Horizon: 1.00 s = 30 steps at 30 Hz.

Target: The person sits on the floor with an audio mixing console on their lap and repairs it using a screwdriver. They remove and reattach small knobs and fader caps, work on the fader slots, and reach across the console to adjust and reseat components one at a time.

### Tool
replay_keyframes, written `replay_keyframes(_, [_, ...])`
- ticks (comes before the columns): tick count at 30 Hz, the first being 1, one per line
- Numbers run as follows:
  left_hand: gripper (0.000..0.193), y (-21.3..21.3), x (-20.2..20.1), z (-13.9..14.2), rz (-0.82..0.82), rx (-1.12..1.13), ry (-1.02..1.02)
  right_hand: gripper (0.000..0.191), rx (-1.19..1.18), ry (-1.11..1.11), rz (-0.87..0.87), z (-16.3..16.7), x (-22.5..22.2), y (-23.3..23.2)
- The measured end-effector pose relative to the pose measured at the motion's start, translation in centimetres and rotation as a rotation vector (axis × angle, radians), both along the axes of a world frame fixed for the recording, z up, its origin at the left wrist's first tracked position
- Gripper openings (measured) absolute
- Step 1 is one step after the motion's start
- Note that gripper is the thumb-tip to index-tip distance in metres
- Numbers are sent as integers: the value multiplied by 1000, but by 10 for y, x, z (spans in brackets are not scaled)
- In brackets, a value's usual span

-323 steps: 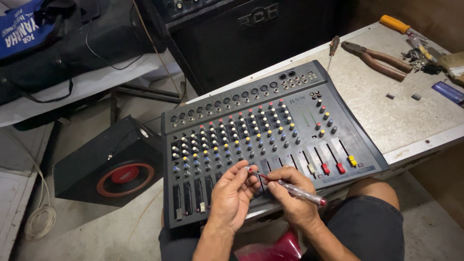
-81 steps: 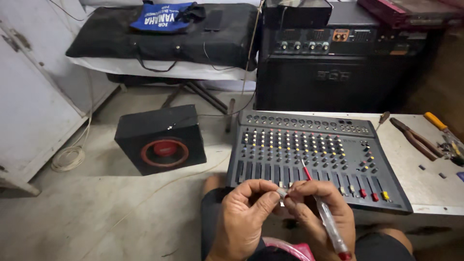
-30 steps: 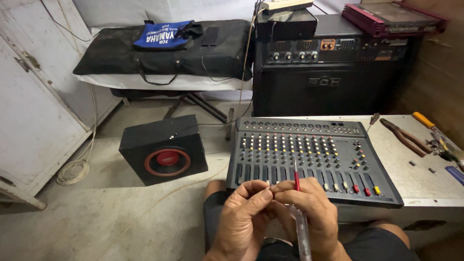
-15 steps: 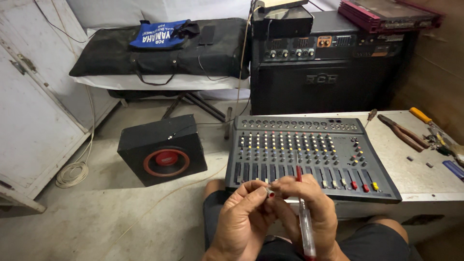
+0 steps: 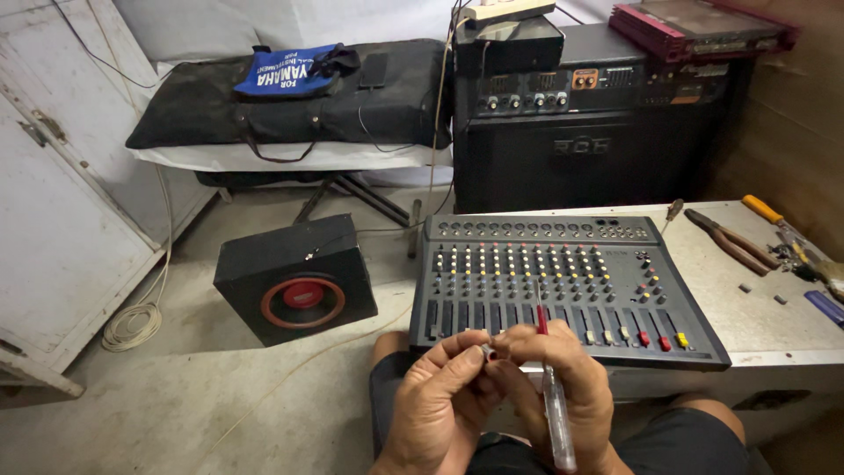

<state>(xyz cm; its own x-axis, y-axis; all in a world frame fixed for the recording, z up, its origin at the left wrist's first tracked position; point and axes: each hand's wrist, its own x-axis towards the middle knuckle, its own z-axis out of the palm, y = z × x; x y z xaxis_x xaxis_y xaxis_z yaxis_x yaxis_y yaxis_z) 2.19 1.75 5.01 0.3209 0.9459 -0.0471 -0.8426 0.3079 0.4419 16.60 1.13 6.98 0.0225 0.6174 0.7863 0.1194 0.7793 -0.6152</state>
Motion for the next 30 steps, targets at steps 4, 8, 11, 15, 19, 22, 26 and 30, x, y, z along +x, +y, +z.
replay_keyframes(4, [16, 1, 0, -3, 25, 28, 8, 35, -2, -37, -29, -1, 2, 0])
replay_keyframes(8, [16, 1, 2, -4, 65, 6, 32, 33, 24, -52, -30, -2, 2, 4])
replay_keyframes(11, [16, 2, 4, -5, 99, 47, 22, 32, 25, -45, -23, -4, 2, 5])
replay_keyframes(15, [18, 4, 4, -8, 155, 38, 115, 31, -5, -53, -37, -5, 2, 5])
replay_keyframes(19, [18, 6, 3, -12, 183, 74, 155, 32, -1, -32, -84, -6, 0, 7])
replay_keyframes(22, [20, 7, 4, -15, 198, 95, 156, 32, 9, -15, -89, -7, -1, 7])
replay_keyframes(26, [20, 7, 6, -14, 218, 145, 180, 34, -30, 0, -53, -8, -1, 8])
replay_keyframes(30, [17, 6, 6, -12, 256, 159, 218, 35, -17, -8, -52, -8, -2, 9])
